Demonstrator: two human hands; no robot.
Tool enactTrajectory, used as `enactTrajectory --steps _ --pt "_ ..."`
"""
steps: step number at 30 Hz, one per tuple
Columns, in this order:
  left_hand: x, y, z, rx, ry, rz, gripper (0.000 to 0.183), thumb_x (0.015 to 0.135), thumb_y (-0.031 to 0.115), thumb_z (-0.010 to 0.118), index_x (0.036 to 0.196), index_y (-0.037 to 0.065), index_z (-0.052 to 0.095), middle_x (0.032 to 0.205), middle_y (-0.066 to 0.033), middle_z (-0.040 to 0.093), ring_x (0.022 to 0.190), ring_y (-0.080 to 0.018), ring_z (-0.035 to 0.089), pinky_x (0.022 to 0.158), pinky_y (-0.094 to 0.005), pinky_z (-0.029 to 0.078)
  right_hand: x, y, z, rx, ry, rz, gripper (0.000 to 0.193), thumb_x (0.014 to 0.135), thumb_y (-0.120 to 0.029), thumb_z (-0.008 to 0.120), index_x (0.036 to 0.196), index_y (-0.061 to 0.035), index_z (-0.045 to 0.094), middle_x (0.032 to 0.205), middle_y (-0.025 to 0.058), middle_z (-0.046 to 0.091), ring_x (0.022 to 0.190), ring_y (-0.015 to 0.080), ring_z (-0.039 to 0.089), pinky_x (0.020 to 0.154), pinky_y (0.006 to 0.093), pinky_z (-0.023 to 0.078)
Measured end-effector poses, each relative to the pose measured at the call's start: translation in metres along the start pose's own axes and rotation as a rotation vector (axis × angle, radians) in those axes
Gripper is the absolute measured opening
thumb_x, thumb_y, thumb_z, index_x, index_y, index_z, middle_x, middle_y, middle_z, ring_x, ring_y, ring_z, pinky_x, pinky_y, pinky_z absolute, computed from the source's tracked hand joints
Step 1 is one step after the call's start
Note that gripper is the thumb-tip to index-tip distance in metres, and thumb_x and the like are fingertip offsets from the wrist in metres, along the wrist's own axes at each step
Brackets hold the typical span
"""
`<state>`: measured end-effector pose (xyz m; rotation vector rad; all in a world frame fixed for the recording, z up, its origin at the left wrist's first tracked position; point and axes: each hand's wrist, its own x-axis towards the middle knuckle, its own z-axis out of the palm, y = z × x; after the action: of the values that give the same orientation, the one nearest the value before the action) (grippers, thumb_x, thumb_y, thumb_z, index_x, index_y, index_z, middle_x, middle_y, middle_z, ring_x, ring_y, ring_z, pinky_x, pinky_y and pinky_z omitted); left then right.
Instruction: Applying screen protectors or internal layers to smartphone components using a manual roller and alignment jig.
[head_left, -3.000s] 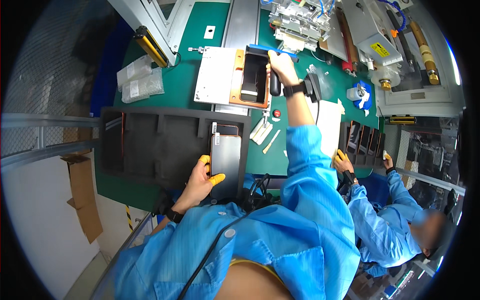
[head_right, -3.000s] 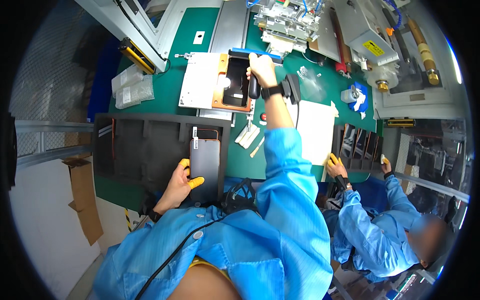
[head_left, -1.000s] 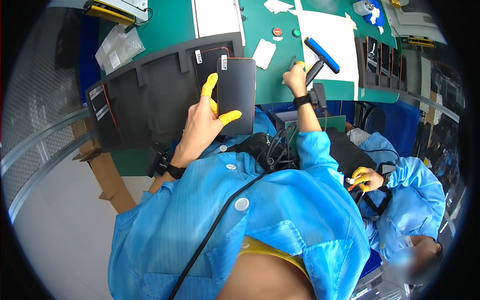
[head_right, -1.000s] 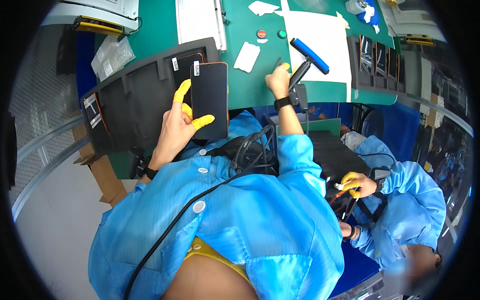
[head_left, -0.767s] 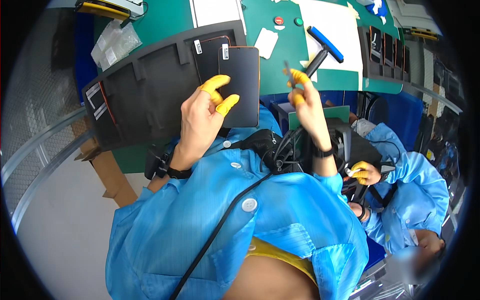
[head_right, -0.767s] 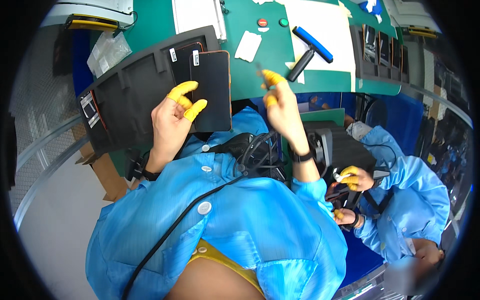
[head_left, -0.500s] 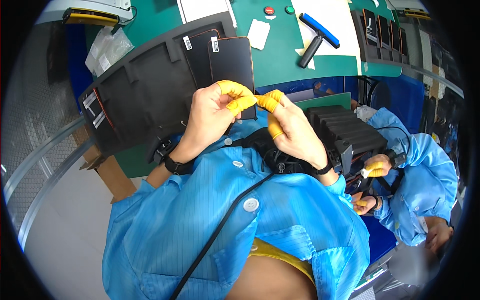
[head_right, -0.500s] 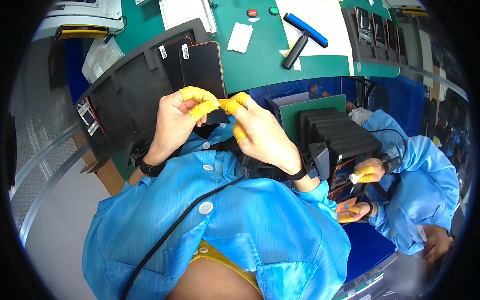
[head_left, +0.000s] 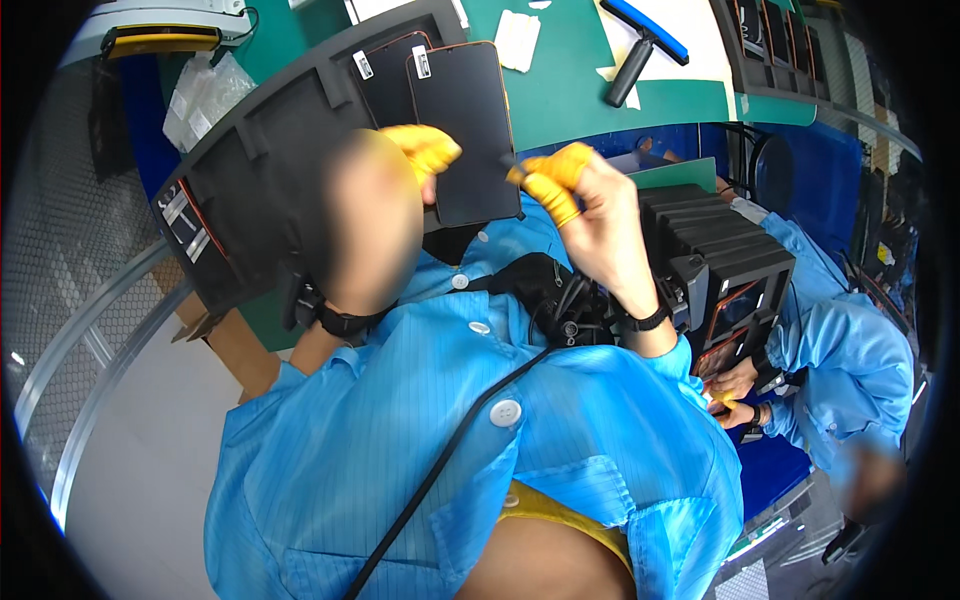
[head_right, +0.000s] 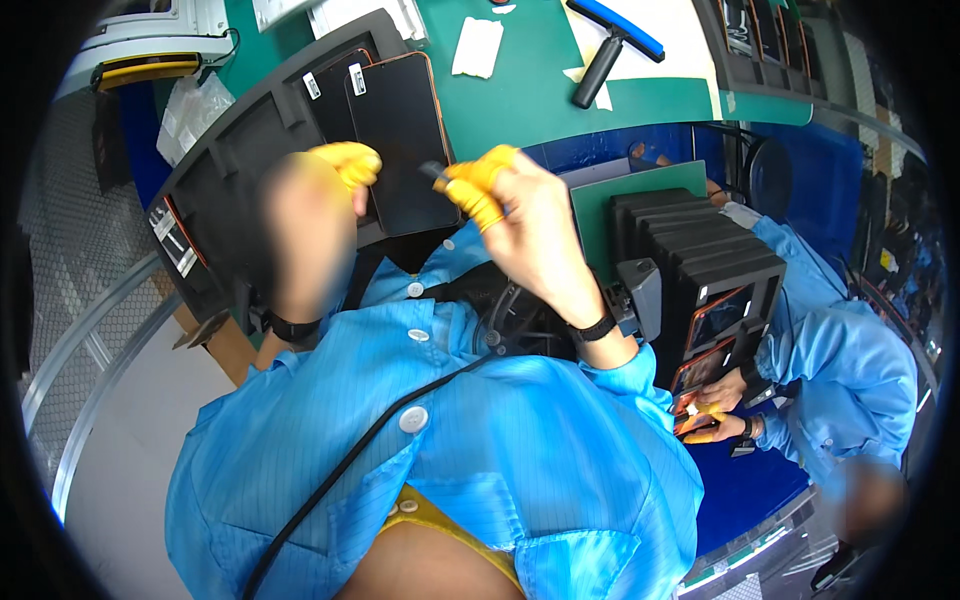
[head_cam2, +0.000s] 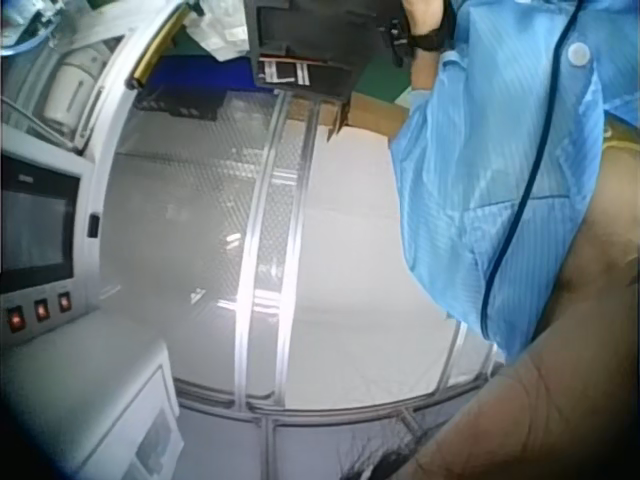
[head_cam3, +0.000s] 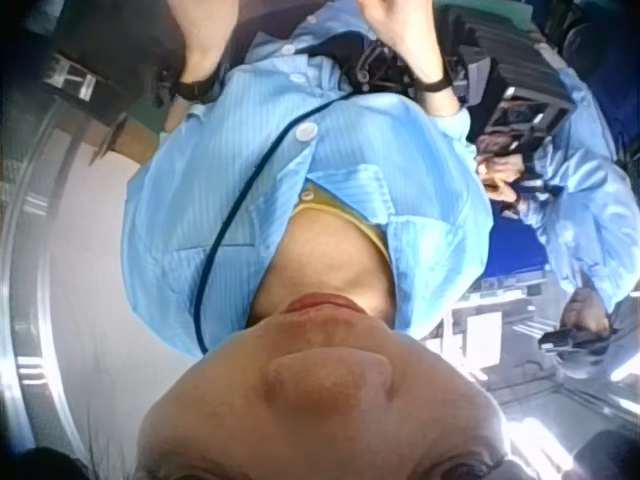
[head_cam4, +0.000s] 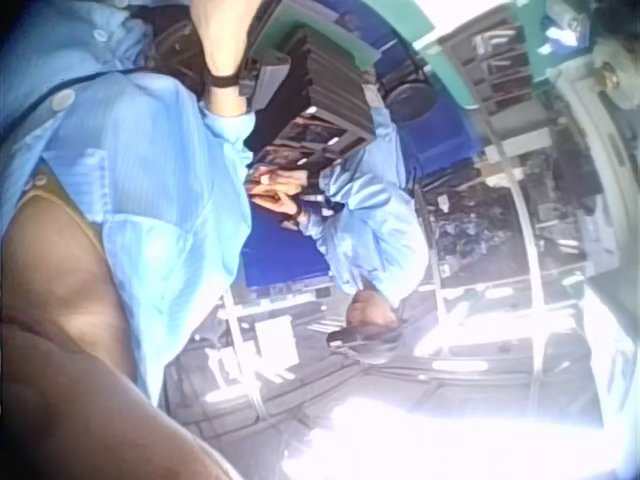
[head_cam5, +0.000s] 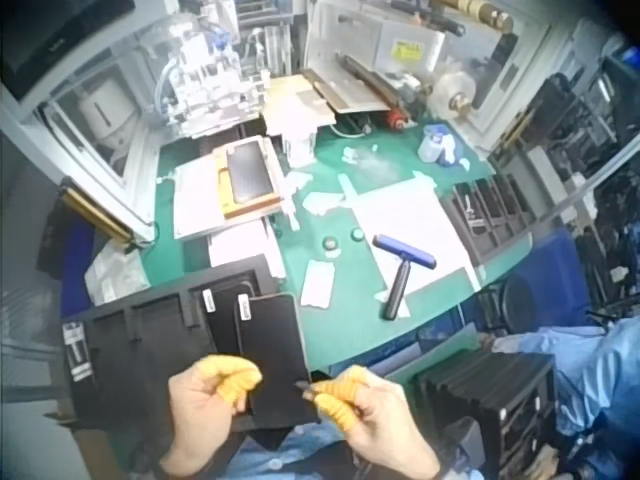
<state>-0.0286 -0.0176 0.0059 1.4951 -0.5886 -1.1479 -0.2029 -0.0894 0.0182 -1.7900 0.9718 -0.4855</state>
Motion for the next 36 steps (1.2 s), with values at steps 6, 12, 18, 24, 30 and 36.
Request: enactTrajectory --steps 6,12,18,24,30,36 --pt "0.013 -0.013 0.013 0.93 0.009 0.61 0.027 0.066 0.01 0.068 0.094 0.014 0.066 0.095 -0.0054 0.057 0.079 -0.023 0.05 0.067 -0.0309 0.045 0.011 0.018 0.008 -0.032 0.089 0.175 0.016 0.075 0.0 0.059 0.09 0.0043 0.06 0.081 0.0168 0.058 0.069 0.0273 0.058 0.061 0.0273 0.045" --pt "0.012 -0.025 0.019 1.125 -0.006 0.679 0.028 0.067 0.02 0.068 0.095 0.019 0.066 0.102 -0.0028 0.054 0.082 -0.0233 0.049 0.066 -0.0314 0.045 0.016 0.015 0.01 0.015 0.108 0.203 0.021 0.073 0.002 0.058 0.094 0.0044 0.059 0.081 0.017 0.058 0.066 0.0252 0.059 0.057 0.027 0.046" --pt "0.012 -0.03 0.017 1.095 -0.013 0.717 0.027 0.066 0.018 0.067 0.093 0.016 0.067 0.101 -0.0074 0.057 0.077 -0.0224 0.048 0.06 -0.0303 0.041 0.018 0.014 0.011 -0.094 0.114 0.19 0.02 0.073 0.001 0.059 0.092 0.0037 0.061 0.077 0.0155 0.058 0.063 0.0233 0.059 0.055 0.0265 0.045" --pt "0.009 -0.031 0.015 1.096 -0.018 0.732 0.03 0.065 0.018 0.067 0.095 0.017 0.066 0.101 -0.0071 0.056 0.076 -0.0212 0.047 0.059 -0.0295 0.039 0.016 0.011 0.014 -0.116 0.125 0.212 0.019 0.071 0.001 0.06 0.09 0.0038 0.061 0.077 0.0163 0.059 0.063 0.0243 0.059 0.055 0.0275 0.045" --pt "0.009 -0.032 0.013 1.112 -0.026 0.734 0.033 0.064 0.018 0.068 0.097 0.019 0.065 0.102 -0.0066 0.056 0.074 -0.0207 0.046 0.059 -0.0291 0.039 0.013 0.019 0.013 -0.109 0.089 0.174 0.021 0.071 0.003 0.059 0.092 0.0037 0.061 0.078 0.0169 0.059 0.064 0.024 0.059 0.057 0.0276 0.046" --pt "0.008 -0.031 0.012 1.115 -0.03 0.727 0.033 0.064 0.018 0.068 0.097 0.019 0.065 0.101 -0.0066 0.056 0.074 -0.0207 0.046 0.058 -0.0286 0.04 0.013 0.02 0.012 0.067 0.054 0.275 0.025 0.073 0.004 0.057 0.098 0.0016 0.06 0.082 0.0153 0.061 0.07 0.0166 0.06 0.064 0.0247 0.046"
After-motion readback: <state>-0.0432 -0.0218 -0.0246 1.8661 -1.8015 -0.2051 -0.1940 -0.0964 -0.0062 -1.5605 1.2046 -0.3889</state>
